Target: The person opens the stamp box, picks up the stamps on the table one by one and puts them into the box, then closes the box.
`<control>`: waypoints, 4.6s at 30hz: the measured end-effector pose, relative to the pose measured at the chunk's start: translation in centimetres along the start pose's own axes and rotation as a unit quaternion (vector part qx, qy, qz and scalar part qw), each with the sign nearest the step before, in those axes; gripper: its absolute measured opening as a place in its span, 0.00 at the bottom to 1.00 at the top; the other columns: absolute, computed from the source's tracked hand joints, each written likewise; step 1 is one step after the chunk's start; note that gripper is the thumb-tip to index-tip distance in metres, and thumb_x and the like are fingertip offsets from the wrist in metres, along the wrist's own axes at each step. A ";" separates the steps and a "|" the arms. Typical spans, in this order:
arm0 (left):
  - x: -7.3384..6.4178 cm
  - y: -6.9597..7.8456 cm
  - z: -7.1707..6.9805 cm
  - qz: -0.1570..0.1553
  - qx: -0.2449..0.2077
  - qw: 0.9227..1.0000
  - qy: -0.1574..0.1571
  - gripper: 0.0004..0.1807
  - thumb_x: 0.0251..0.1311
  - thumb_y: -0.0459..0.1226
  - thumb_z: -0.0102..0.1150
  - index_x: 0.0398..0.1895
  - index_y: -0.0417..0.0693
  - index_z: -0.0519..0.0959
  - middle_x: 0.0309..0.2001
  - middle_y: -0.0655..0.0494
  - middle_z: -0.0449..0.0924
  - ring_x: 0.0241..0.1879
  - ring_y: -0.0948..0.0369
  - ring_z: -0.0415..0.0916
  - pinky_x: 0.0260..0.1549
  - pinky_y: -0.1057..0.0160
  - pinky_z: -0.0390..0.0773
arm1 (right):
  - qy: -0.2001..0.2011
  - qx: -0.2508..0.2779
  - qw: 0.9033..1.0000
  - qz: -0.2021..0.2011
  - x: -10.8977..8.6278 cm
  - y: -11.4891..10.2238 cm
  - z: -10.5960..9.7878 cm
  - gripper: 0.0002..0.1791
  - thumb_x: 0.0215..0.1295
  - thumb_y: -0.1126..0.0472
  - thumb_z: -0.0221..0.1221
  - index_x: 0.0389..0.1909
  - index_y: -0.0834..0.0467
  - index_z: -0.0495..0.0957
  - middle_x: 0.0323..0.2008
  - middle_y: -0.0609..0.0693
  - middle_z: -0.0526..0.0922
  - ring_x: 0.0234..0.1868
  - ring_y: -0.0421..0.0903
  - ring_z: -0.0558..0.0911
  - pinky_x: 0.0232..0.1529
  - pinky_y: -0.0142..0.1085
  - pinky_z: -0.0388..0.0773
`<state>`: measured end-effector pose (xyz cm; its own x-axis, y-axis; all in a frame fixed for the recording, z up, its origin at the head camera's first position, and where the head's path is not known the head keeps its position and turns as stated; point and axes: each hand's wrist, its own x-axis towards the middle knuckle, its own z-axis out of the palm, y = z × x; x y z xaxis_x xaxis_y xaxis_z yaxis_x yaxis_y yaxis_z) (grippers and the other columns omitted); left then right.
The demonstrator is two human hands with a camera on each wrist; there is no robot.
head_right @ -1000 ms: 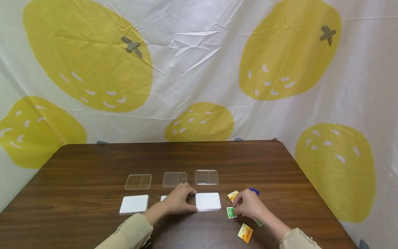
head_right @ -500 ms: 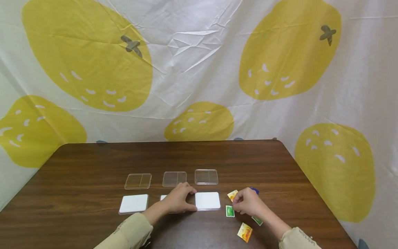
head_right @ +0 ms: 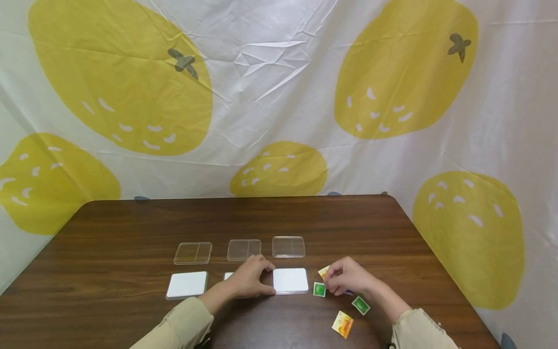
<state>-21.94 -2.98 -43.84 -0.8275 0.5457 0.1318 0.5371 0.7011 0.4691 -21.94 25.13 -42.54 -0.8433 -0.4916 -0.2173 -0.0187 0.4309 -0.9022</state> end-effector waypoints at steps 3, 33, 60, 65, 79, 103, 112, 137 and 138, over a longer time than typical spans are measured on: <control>0.0 0.0 0.0 -0.002 -0.002 1.000 -0.001 0.24 0.37 0.45 0.72 0.38 0.41 0.79 0.33 0.56 0.72 0.36 0.61 0.66 0.36 0.68 0.68 | -0.010 0.003 1.000 -0.003 0.4 -0.2 -0.2 0.09 0.51 0.70 0.57 0.29 0.75 0.75 0.20 0.49 0.78 0.22 0.40 0.76 0.25 0.33 0.77; -0.1 0.0 0.0 0.002 0.003 1.000 0.000 0.24 0.37 0.45 0.71 0.38 0.41 0.79 0.33 0.55 0.73 0.35 0.61 0.66 0.35 0.68 0.68 | 0.070 -0.128 0.988 -0.043 4.9 -1.8 2.4 0.01 0.45 0.71 0.61 0.20 0.66 0.78 0.15 0.48 0.76 0.16 0.39 0.75 0.17 0.33 0.76; 0.0 0.0 0.1 -0.001 0.008 1.000 -0.001 0.24 0.37 0.46 0.71 0.38 0.42 0.79 0.33 0.56 0.72 0.36 0.61 0.66 0.34 0.69 0.68 | 0.150 -0.286 0.932 -0.165 3.7 -2.6 3.4 0.07 0.44 0.71 0.63 0.17 0.56 0.77 0.16 0.40 0.74 0.18 0.31 0.69 0.20 0.27 0.69; 0.0 0.0 0.0 -0.004 0.007 1.000 -0.004 0.25 0.38 0.46 0.71 0.39 0.41 0.79 0.33 0.55 0.72 0.36 0.61 0.66 0.35 0.68 0.69 | 0.163 -0.250 0.942 -0.152 2.5 -2.9 2.0 0.06 0.48 0.70 0.62 0.20 0.57 0.78 0.18 0.42 0.76 0.19 0.33 0.70 0.20 0.28 0.70; 0.0 0.1 0.1 -0.001 0.009 1.000 -0.004 0.24 0.38 0.46 0.71 0.38 0.41 0.79 0.33 0.56 0.72 0.36 0.61 0.66 0.36 0.69 0.69 | 0.127 -0.246 0.955 -0.109 -2.9 -0.3 -1.6 0.02 0.50 0.66 0.63 0.23 0.59 0.79 0.21 0.43 0.78 0.22 0.32 0.73 0.23 0.28 0.72; 0.0 0.0 0.2 0.001 0.010 1.000 -0.003 0.24 0.38 0.46 0.71 0.39 0.42 0.78 0.34 0.56 0.72 0.36 0.61 0.66 0.36 0.68 0.68 | 0.156 -0.257 0.953 -0.022 -5.8 2.0 -1.1 0.11 0.35 0.66 0.67 0.23 0.62 0.77 0.20 0.46 0.77 0.22 0.34 0.73 0.22 0.28 0.72; 0.0 0.1 0.2 0.006 0.014 1.000 0.001 0.24 0.38 0.46 0.71 0.38 0.42 0.79 0.33 0.56 0.72 0.36 0.61 0.66 0.36 0.69 0.68 | 0.164 -0.271 0.949 -0.008 -5.8 1.6 -0.8 0.09 0.33 0.70 0.64 0.21 0.61 0.76 0.19 0.45 0.75 0.21 0.34 0.71 0.22 0.28 0.70; 0.0 0.0 0.1 -0.001 0.014 1.000 -0.007 0.24 0.38 0.46 0.71 0.39 0.42 0.79 0.33 0.56 0.72 0.35 0.62 0.66 0.35 0.69 0.68 | 0.164 -0.239 0.957 0.019 -5.7 1.6 -1.1 0.10 0.34 0.72 0.66 0.23 0.64 0.78 0.19 0.47 0.75 0.21 0.37 0.72 0.21 0.28 0.70; 0.0 0.1 0.1 -0.002 0.013 1.000 -0.007 0.24 0.38 0.46 0.71 0.39 0.42 0.79 0.33 0.56 0.72 0.35 0.62 0.66 0.35 0.69 0.68 | 0.162 -0.238 0.958 0.014 -5.7 1.6 -1.1 0.10 0.35 0.71 0.66 0.23 0.63 0.78 0.19 0.47 0.75 0.21 0.36 0.71 0.20 0.28 0.70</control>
<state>-21.90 -2.89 -43.86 -0.8275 0.5490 0.1172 0.5378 0.7154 0.4460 -17.81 29.48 -42.36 -0.9681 -0.2468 -0.0429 -0.1705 0.7747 -0.6089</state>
